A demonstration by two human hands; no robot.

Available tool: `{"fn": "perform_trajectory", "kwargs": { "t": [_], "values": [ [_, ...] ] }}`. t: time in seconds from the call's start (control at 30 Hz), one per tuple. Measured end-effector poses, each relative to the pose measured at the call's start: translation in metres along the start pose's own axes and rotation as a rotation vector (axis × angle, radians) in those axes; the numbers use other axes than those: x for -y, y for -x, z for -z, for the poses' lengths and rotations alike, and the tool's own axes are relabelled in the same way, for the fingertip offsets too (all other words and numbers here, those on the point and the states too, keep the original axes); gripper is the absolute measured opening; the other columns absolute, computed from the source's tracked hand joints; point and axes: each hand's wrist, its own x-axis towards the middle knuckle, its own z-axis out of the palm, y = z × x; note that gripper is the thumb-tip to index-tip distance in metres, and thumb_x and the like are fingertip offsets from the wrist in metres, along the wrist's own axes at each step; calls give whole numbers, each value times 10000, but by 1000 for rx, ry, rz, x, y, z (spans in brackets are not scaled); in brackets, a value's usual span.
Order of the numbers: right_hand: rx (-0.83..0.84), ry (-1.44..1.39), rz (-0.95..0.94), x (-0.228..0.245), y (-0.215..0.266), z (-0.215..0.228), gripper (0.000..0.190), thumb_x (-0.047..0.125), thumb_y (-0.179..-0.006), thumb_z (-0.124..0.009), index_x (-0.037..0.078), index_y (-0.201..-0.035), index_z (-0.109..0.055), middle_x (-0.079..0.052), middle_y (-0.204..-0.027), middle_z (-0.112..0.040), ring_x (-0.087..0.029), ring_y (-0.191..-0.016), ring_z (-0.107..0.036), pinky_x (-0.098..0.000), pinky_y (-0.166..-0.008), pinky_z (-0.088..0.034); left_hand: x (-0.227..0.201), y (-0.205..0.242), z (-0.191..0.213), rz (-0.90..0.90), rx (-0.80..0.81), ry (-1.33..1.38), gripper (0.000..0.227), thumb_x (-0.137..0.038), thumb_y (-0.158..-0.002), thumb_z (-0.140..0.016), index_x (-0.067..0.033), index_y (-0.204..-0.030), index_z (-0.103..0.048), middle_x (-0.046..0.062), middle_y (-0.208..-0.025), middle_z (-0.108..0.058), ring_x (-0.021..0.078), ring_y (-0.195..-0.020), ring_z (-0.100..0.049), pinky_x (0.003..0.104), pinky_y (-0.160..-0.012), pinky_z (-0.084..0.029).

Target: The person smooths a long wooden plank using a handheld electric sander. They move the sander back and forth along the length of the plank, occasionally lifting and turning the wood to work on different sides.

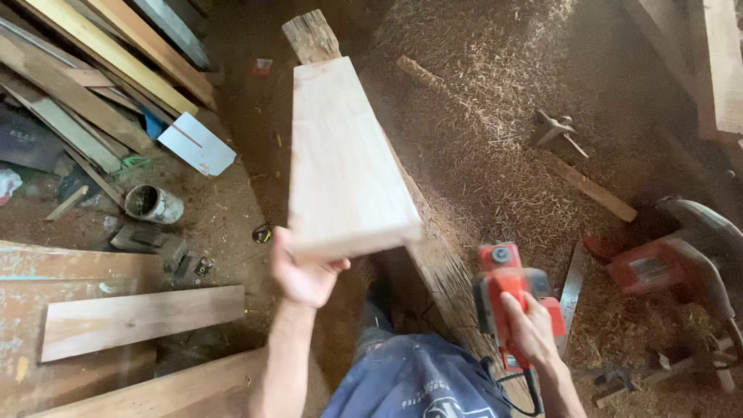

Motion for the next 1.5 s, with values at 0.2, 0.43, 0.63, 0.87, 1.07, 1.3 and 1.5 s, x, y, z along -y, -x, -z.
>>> {"fn": "perform_trajectory", "kwargs": {
  "t": [0.2, 0.43, 0.63, 0.87, 1.07, 1.3, 1.5],
  "values": [
    [58, 286, 152, -11, -19, -20, 550, 515, -950, -519, 29, -1154, -680, -215, -890, -759, -317, -841, -736, -432, -775, -551, -64, -22, -50, -143, -115, 58, 840, -700, -958, -447, -82, -1527, -442, 156, -1348, -609, 304, -1095, -671, 442, -739, -630],
    [105, 320, 139, -21, -25, -20, 579, 532, -968, -500, -3, -1139, -639, -257, -973, -751, -371, -943, -734, -451, -849, -544, -68, -23, -51, -135, -176, 110, 763, -647, -969, -480, -108, -1510, -469, 120, -1417, -585, 281, -1166, -660, 447, -840, -623],
    [105, 277, 166, -15, -30, -20, 591, 532, -960, -499, 7, -1202, -622, -249, -1027, -751, -369, -994, -729, -455, -877, -539, -66, -32, -50, -155, -203, 114, 707, -630, -973, -439, -134, -1472, -507, 98, -1378, -623, 283, -1166, -655, 454, -822, -623],
    [91, 313, 152, -13, -43, -19, 592, 534, -985, -481, 13, -1219, -638, -247, -1008, -752, -369, -970, -719, -457, -872, -536, -47, -34, -66, -196, -196, 166, 740, -639, -975, -325, -99, -1441, -522, 123, -1322, -633, 293, -1159, -662, 459, -784, -635],
    [95, 251, 117, -25, -56, -17, 562, 507, -992, -485, -2, -1130, -682, -174, -787, -719, -254, -714, -674, -411, -679, -548, -21, -42, -107, -160, -232, 198, 635, -548, -962, -308, -110, -1367, -529, 128, -1256, -634, 283, -1108, -663, 451, -730, -645],
    [123, 131, 116, -37, -66, -13, 536, 464, -1042, -447, 3, -1126, -707, -106, -678, -637, -184, -555, -579, -368, -505, -480, 7, -54, -139, -208, -116, 201, 615, -488, -1016, -276, 4, -1267, -548, 201, -1126, -651, 294, -995, -705, 428, -730, -662],
    [90, 136, 88, -30, -66, -10, 514, 452, -1027, -470, 14, -1159, -706, -89, -692, -669, -176, -539, -615, -356, -494, -499, 26, -61, -153, -251, -75, 137, 604, -501, -1014, -287, 17, -1194, -538, 240, -1086, -672, 307, -945, -723, 420, -704, -658]
  ]
}}
